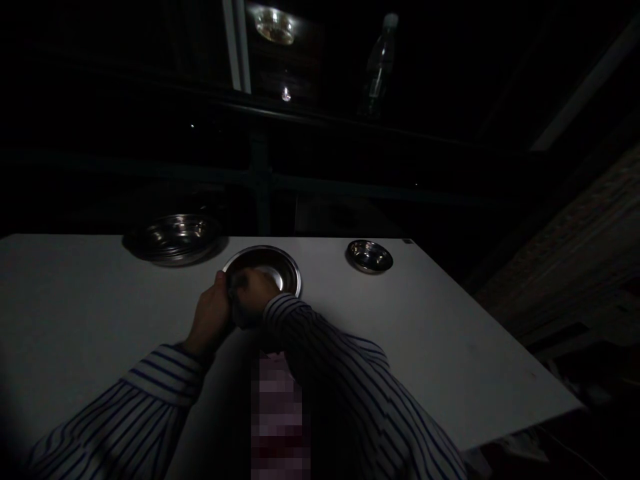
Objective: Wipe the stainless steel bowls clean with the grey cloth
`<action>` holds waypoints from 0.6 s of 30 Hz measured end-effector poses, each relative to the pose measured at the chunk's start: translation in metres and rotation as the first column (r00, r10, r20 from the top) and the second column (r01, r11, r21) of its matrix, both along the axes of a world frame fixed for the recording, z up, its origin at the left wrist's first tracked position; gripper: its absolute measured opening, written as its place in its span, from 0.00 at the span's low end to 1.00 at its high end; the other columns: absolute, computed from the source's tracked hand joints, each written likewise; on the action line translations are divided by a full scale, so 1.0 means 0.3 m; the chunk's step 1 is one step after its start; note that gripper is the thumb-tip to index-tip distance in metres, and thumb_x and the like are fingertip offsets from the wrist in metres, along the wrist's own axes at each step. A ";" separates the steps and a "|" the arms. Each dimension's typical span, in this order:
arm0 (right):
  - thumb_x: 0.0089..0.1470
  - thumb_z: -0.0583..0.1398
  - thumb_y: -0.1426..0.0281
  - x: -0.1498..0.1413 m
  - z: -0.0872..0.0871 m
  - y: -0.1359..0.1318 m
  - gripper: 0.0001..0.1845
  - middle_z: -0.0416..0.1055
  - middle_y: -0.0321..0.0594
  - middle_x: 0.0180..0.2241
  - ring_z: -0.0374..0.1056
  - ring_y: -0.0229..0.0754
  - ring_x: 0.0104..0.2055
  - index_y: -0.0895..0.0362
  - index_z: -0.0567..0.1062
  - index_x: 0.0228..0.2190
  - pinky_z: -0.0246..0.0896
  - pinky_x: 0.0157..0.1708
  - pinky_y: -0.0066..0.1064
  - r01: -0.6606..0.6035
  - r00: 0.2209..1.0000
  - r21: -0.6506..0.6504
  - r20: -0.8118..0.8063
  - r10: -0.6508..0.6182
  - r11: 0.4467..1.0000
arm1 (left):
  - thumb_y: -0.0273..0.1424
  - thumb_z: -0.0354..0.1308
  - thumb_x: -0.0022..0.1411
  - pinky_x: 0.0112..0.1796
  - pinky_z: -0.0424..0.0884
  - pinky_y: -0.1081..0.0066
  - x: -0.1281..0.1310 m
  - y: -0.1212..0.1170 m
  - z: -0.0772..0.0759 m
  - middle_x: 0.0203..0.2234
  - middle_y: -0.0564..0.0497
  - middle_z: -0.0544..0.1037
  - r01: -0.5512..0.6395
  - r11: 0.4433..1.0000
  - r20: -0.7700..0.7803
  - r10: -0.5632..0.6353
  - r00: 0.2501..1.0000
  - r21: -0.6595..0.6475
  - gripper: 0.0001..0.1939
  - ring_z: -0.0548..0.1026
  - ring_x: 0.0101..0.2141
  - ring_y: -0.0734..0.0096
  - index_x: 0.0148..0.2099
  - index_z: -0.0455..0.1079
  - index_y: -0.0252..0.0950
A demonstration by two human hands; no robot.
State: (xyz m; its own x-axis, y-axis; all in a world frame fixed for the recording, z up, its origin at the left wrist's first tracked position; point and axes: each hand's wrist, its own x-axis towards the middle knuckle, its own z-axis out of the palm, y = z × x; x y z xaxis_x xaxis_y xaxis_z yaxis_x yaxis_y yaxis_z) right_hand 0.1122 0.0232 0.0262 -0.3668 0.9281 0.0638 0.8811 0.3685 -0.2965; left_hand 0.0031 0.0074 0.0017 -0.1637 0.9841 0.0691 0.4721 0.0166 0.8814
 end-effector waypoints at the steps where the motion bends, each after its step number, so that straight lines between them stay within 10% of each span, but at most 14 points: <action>1: 0.53 0.53 0.73 0.023 0.009 -0.008 0.14 0.71 0.43 0.42 0.67 0.40 0.44 0.58 0.69 0.43 0.59 0.40 0.27 -0.056 0.998 -0.047 0.021 0.057 0.997 | 0.50 0.30 0.59 0.33 0.66 0.65 0.002 -0.003 0.004 0.30 0.37 0.78 -0.011 1.000 0.000 0.011 1.000 0.002 0.36 0.75 0.32 0.57 0.32 0.72 0.31; 7: 0.47 0.57 0.77 0.122 0.065 -0.060 0.08 0.73 0.49 0.37 0.70 0.49 0.37 0.60 0.75 0.31 0.61 0.36 0.37 -0.212 0.954 -0.202 0.170 0.248 0.956 | 0.52 0.29 0.58 0.31 0.66 0.65 0.018 -0.016 0.016 0.28 0.37 0.78 -0.006 1.000 0.037 0.006 0.999 0.000 0.38 0.74 0.31 0.57 0.32 0.72 0.30; 13: 0.55 0.52 0.72 0.054 0.002 -0.062 0.19 0.63 0.52 0.50 0.61 0.42 0.51 0.66 0.64 0.49 0.57 0.47 0.32 -0.283 0.954 -0.042 0.090 0.286 0.958 | 0.51 0.29 0.59 0.35 0.66 0.65 -0.001 -0.010 0.006 0.32 0.38 0.78 -0.010 1.000 -0.008 0.010 1.000 0.016 0.37 0.74 0.34 0.58 0.35 0.73 0.31; 18: 0.51 0.56 0.75 0.162 -0.010 -0.081 0.10 0.72 0.47 0.37 0.69 0.44 0.37 0.61 0.73 0.36 0.64 0.33 0.32 -0.422 0.867 -0.108 0.243 0.435 0.900 | 0.53 0.28 0.58 0.30 0.65 0.66 0.006 -0.012 0.012 0.26 0.39 0.77 0.006 1.000 0.016 -0.006 1.000 0.006 0.39 0.73 0.29 0.59 0.29 0.72 0.30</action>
